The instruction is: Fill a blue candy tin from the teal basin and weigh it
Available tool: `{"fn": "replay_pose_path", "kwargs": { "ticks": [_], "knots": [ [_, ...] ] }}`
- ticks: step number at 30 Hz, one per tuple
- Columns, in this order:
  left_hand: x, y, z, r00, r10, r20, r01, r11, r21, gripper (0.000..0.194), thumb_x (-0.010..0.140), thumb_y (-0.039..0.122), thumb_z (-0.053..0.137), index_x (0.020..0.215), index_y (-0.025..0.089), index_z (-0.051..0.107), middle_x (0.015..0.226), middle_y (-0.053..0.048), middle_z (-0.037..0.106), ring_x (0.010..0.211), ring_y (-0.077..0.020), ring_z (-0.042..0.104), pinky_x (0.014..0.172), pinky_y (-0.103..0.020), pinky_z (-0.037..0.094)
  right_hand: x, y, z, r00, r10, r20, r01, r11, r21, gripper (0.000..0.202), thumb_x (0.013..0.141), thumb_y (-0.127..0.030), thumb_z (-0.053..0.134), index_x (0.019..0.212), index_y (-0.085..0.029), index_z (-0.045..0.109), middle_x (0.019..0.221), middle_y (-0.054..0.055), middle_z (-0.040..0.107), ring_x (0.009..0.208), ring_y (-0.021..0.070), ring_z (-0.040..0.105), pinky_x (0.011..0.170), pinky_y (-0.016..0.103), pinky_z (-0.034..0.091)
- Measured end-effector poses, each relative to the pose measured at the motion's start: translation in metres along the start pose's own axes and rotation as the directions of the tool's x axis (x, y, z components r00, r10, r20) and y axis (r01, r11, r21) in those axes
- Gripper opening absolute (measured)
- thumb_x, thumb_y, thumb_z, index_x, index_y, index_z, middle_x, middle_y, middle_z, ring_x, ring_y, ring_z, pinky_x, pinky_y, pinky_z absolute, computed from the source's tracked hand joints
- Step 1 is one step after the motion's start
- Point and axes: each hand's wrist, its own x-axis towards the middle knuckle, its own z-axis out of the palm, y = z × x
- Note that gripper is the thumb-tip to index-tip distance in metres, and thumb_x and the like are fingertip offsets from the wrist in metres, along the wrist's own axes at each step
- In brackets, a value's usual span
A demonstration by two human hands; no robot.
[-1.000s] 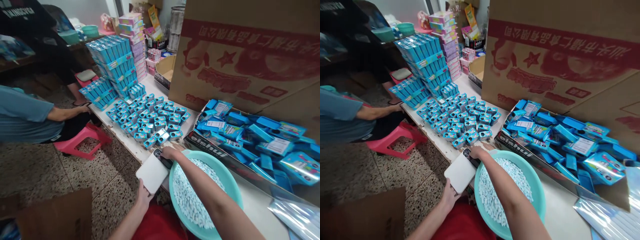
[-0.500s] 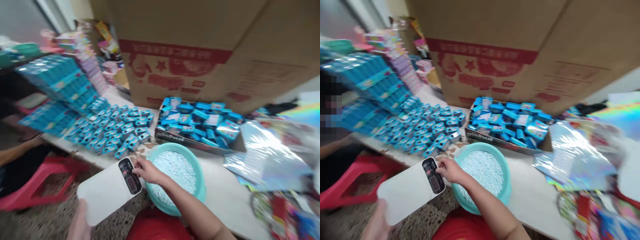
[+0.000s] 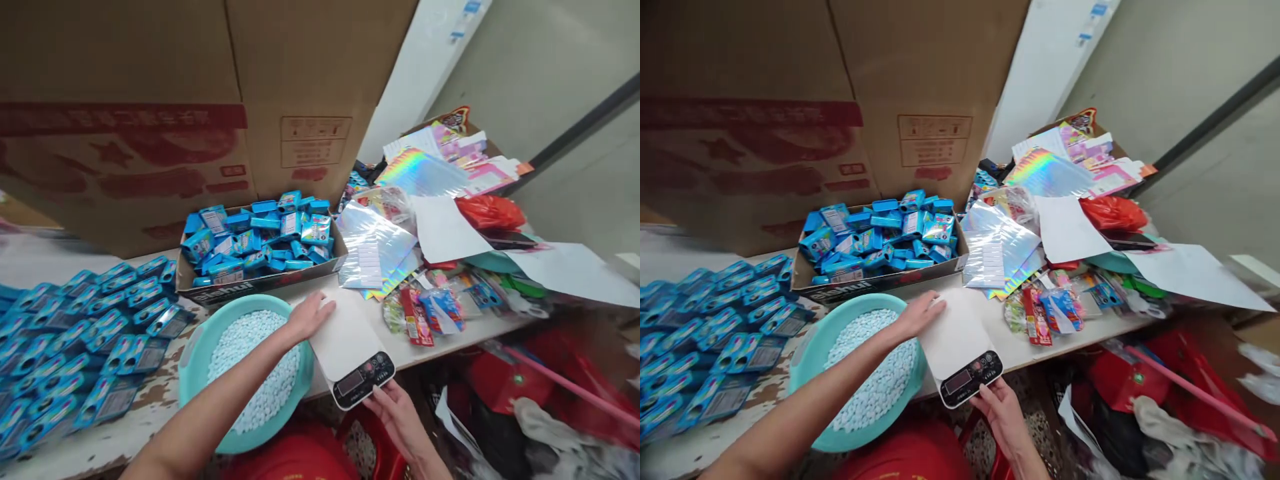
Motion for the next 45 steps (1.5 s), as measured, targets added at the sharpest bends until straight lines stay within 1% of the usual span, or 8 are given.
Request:
{"fn": "replay_pose_path", "kwargs": {
  "ticks": [4,9,26,30,34,38,40,45],
  "knots": [
    [0.069,0.004,0.053,0.990,-0.084,0.113,0.071,0.991,0.114,0.040,0.082,0.050,0.050,0.104,0.018,0.059,0.116,-0.013,0.062,0.112,-0.0309,0.053,0.097,-0.039,0.036,0.030,0.025,-0.018,0.988,-0.003,-0.153,0.023,0.992,0.128,0.038,0.050,-0.031,0.087,0.079,-0.019,0.066,0.087,0.002,0.070,0.083,0.0188,0.066,0.080,0.036,0.055],
    [0.113,-0.021,0.073,0.957,-0.270,0.103,0.242,0.944,0.226,0.042,0.085,0.049,0.048,0.105,0.014,0.060,0.123,-0.016,0.056,0.118,-0.0307,0.048,0.098,-0.048,0.034,0.077,0.057,-0.005,0.982,0.082,-0.169,-0.049,0.980,0.191,0.042,0.042,-0.030,0.088,0.071,-0.017,0.061,0.080,0.001,0.069,0.076,0.0173,0.066,0.079,0.036,0.055],
    [0.134,-0.040,0.075,0.951,-0.305,-0.057,0.308,0.907,0.288,0.038,0.083,0.043,0.047,0.109,0.021,0.064,0.133,-0.015,0.049,0.126,-0.0358,0.036,0.101,-0.052,0.027,0.135,0.065,0.014,0.961,0.261,-0.095,-0.275,0.942,-0.193,0.026,0.090,-0.038,0.053,0.095,-0.013,0.059,0.086,0.002,0.063,0.072,0.0128,0.062,0.068,0.032,0.053],
    [0.105,-0.025,0.063,0.978,-0.187,-0.095,0.205,0.942,0.266,0.046,0.083,0.038,0.049,0.127,0.024,0.051,0.138,-0.011,0.044,0.129,-0.0323,0.031,0.106,-0.048,0.021,0.134,0.062,0.007,0.970,0.235,-0.052,-0.238,0.903,-0.358,0.027,0.090,-0.040,0.053,0.094,-0.013,0.059,0.086,0.002,0.062,0.073,0.0132,0.061,0.068,0.032,0.052],
    [0.026,-0.033,0.045,0.988,-0.012,-0.152,0.044,0.977,0.211,0.043,0.088,0.039,0.043,0.128,0.027,0.049,0.139,-0.004,0.043,0.131,-0.0237,0.031,0.111,-0.035,0.019,0.111,0.054,-0.010,0.996,0.080,-0.038,-0.088,0.854,-0.513,0.027,0.083,-0.044,0.055,0.088,-0.017,0.058,0.083,0.005,0.060,0.075,0.0191,0.062,0.069,0.037,0.052],
    [-0.086,-0.086,0.047,0.860,-0.056,-0.507,0.010,0.996,-0.093,0.035,0.077,0.042,0.059,0.109,0.027,0.062,0.127,-0.008,0.054,0.132,-0.0292,0.031,0.114,-0.040,0.015,0.082,0.043,-0.023,0.983,-0.181,0.021,0.149,0.731,-0.666,0.032,0.075,-0.041,0.059,0.098,-0.018,0.057,0.107,0.014,0.058,0.102,0.0300,0.053,0.093,0.053,0.039],
    [-0.131,-0.116,0.058,0.816,-0.079,-0.573,0.096,0.995,0.000,0.038,0.077,0.045,0.058,0.111,0.028,0.060,0.130,-0.009,0.052,0.134,-0.0300,0.028,0.113,-0.043,0.015,0.074,0.041,-0.023,0.957,-0.275,0.093,0.258,0.659,-0.707,0.029,0.075,-0.035,0.060,0.100,-0.019,0.058,0.120,0.014,0.055,0.119,0.0316,0.041,0.105,0.054,0.025],
    [-0.167,-0.153,0.087,0.724,-0.033,-0.690,0.265,0.936,0.233,0.048,0.085,0.051,0.043,0.122,0.022,0.053,0.137,-0.014,0.046,0.138,-0.0305,0.023,0.112,-0.047,0.014,0.083,0.051,-0.014,0.809,-0.362,0.464,0.518,0.066,-0.853,0.019,0.083,-0.018,0.049,0.100,-0.019,0.058,0.135,0.010,0.051,0.129,0.0325,0.032,0.101,0.052,0.028]
  ]
}}
